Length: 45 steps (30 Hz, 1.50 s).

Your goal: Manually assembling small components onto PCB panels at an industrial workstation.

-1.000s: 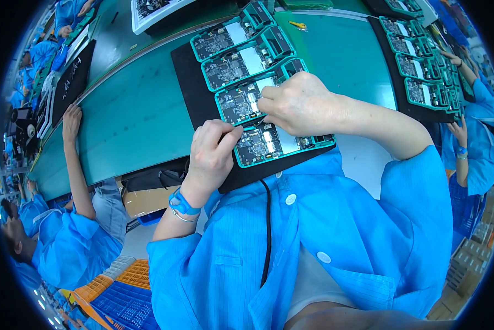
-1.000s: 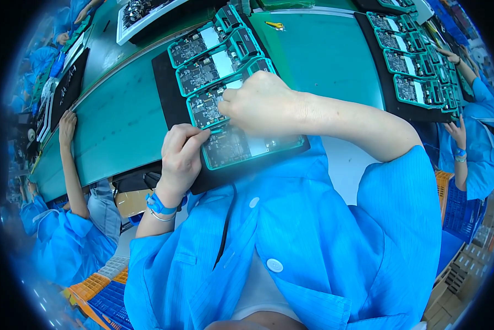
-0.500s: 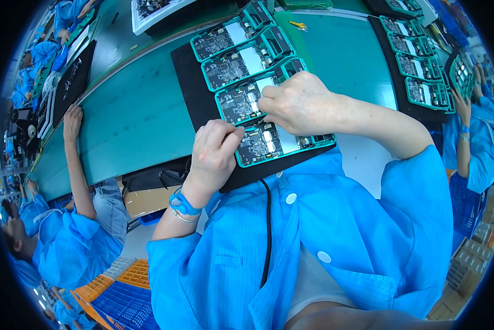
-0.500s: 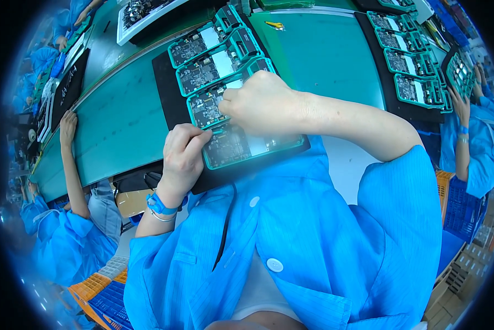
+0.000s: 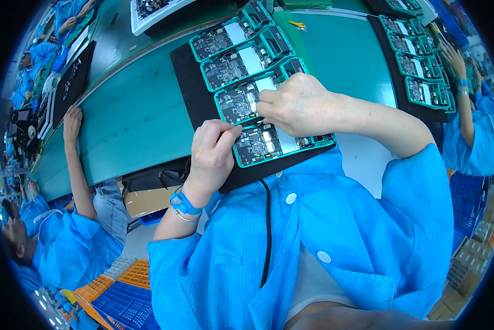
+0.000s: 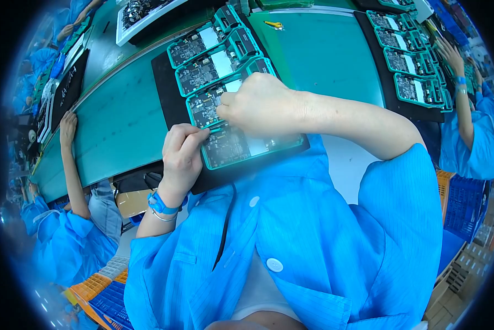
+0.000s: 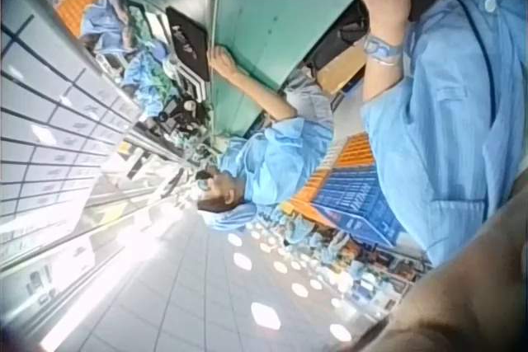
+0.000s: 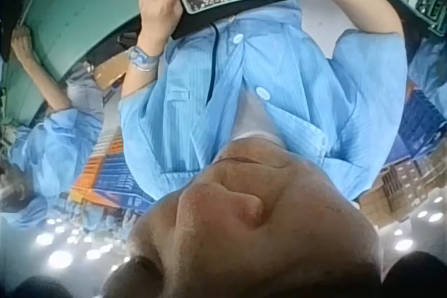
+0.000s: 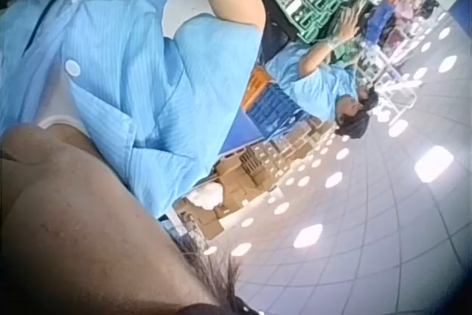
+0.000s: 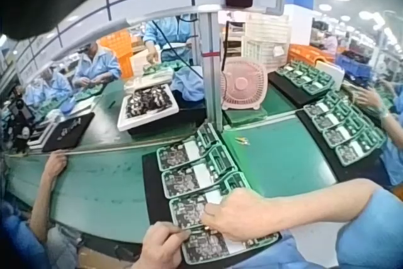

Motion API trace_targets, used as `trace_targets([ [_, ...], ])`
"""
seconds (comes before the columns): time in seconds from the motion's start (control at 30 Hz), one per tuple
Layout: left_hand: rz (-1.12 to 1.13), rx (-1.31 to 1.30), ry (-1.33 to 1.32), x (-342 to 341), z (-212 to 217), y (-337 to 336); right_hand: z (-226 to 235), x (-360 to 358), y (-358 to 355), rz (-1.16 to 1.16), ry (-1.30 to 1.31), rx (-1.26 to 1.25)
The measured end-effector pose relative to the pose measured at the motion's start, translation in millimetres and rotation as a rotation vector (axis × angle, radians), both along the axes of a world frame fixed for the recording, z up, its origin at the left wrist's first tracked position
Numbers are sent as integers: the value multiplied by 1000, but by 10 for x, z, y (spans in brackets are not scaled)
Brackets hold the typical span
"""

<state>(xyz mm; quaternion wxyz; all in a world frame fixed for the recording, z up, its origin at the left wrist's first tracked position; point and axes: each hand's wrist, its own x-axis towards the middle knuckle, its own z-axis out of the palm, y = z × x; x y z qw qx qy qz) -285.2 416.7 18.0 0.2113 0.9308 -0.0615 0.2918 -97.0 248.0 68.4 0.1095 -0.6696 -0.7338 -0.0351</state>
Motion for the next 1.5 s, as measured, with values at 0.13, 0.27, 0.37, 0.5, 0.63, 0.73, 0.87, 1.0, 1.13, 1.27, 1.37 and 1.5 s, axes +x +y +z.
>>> trace_targets([
  [0.13,0,2,5,-4,16,-2,2,13,3,20,-6,14],
  [0.27,-1,-5,2,-4,8,0,-7,23,26,60,-51,45],
  [0.37,-3,-5,5,-4,0,2,-8,65,59,106,-62,77],
  [0.5,-3,-8,5,0,4,2,12,117,103,165,-51,84],
  [0.63,-14,-1,0,2,4,11,11,133,113,176,-50,83],
  [0.73,-21,19,5,3,7,19,3,131,116,170,-56,77],
  [0.87,-41,37,8,12,43,26,5,128,117,163,-43,82],
  [1.0,-74,59,27,23,87,27,-6,120,120,161,-46,94],
  [1.13,-149,72,54,44,97,73,-14,113,109,160,-31,92],
  [1.27,-195,87,105,64,102,136,-22,113,102,150,-13,88],
  [1.37,-232,65,96,78,86,162,-18,103,92,130,7,77],
  [1.5,-139,-28,62,22,38,197,163,156,-34,-10,49,154],
])
